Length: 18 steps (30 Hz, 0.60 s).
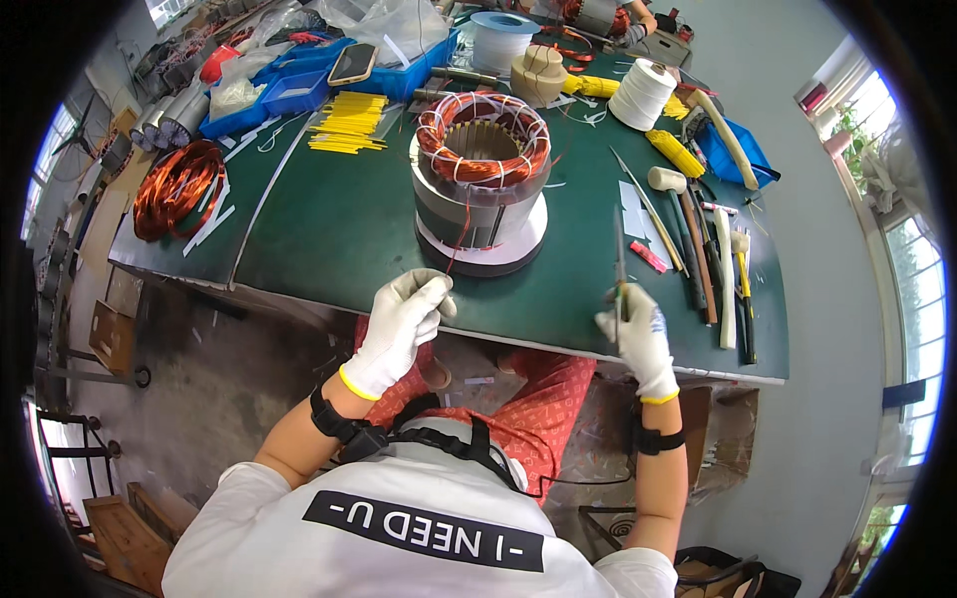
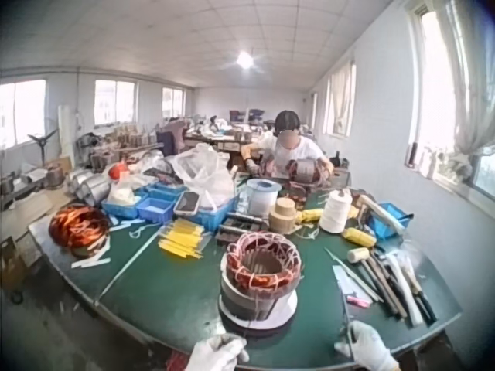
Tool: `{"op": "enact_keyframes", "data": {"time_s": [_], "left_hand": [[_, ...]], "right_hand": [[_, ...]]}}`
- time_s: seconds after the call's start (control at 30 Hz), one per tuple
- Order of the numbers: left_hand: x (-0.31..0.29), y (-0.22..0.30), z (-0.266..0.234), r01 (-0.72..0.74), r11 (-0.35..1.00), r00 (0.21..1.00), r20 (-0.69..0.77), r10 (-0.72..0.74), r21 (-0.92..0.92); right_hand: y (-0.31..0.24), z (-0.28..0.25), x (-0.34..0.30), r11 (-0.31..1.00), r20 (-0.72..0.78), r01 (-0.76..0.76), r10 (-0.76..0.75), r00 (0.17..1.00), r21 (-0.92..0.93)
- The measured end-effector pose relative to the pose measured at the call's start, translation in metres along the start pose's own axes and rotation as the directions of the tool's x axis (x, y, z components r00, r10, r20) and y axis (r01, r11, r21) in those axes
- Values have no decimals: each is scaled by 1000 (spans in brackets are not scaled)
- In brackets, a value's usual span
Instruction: The recorder is winding copper wire into a motor stator and inserting insulation strips on a workbench.
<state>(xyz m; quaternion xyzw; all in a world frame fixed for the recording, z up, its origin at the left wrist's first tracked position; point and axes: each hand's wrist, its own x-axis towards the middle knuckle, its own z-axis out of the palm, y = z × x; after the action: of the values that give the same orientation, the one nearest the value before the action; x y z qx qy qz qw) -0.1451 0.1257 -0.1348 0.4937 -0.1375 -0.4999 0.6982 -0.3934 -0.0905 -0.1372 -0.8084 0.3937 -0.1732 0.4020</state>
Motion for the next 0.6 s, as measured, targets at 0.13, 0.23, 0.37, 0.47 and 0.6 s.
{"op": "enact_keyframes", "data": {"time_s": [0.13, 0.23, 0.37, 0.47, 0.6], "left_hand": [[-6, -2, 5, -47, 997, 999, -5, 47, -64], [-8, -3, 6, -90, 994, 996, -12, 89, -57], [-12, 2, 7, -119, 993, 993, -8, 119, -22], [-13, 7, 7, -122, 992, 991, 47, 122, 9], [-12, 12, 5, -100, 994, 990, 108, 94, 53]], "right_hand": [[-48, 22, -22, 989, 235, 145, -140, 962, -6], [-56, 26, -15, 967, 322, 250, -219, 921, -58], [-93, 26, 1, 942, 476, 314, -225, 850, -116], [-114, 23, 5, 889, 573, 410, -231, 786, -205], [-117, 21, 14, 860, 599, 473, -281, 750, -189]]}}
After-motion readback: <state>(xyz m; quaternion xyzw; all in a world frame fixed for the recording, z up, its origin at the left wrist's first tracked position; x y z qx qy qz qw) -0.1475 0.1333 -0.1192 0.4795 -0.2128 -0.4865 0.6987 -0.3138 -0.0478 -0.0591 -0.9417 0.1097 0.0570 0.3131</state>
